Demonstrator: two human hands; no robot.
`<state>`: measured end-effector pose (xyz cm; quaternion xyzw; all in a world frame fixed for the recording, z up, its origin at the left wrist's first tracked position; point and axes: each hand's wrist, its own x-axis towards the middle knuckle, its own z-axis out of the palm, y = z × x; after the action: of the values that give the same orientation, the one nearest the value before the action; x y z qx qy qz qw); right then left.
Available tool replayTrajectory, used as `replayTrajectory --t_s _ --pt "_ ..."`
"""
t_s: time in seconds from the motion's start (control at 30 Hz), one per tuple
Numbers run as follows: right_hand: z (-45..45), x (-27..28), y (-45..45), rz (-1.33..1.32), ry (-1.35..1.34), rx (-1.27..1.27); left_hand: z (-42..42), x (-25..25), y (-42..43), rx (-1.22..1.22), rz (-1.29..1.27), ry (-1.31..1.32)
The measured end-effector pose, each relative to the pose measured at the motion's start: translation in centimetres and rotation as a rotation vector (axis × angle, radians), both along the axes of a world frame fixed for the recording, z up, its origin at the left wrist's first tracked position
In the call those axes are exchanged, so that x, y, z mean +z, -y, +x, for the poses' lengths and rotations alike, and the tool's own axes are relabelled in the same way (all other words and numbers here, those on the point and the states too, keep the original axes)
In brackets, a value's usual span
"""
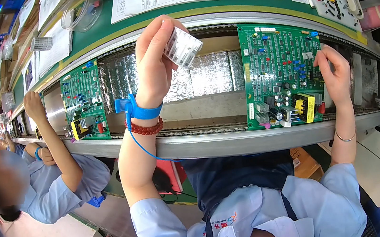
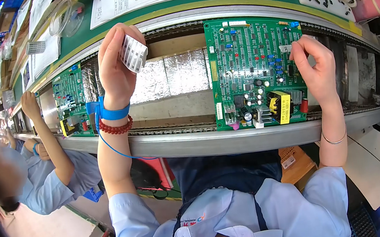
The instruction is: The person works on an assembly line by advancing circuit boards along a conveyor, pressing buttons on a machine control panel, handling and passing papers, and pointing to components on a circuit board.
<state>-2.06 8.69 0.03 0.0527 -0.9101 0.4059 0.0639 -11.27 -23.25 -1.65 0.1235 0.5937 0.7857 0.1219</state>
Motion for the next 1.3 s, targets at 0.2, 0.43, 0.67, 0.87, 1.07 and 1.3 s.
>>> replayTrajectory --t_s 0.2,0.43,0.67,0.87,1.07,1.3 --pt "0.1 0.0 0.0 0.002 0.003 -0.002 0.1 0.5 0.1 -0.018 -0.059 0.029" --pt "0.0 0.9 -1.6 0.132 0.066 -0.197 0.1 0.5 0.3 -0.018 -0.074 0.017" --pt "0.4 1.8 -4.2 0.307 0.354 -0.458 0.1 0.5 0.2 -0.018 -0.083 0.019" --pt "0.8 1.8 -3.5 0.161 0.573 -0.361 0.1 0.6 0.3 -0.029 -0.082 0.019" --pt "0.8 1.1 -3.2 0.119 0.601 -0.313 0.0 0.0 0.2 -0.012 -0.036 -0.008" --pt "0.6 1.3 -2.1 0.118 0.549 -0.272 -0.1 0.0 0.3 -0.017 -0.037 -0.017"
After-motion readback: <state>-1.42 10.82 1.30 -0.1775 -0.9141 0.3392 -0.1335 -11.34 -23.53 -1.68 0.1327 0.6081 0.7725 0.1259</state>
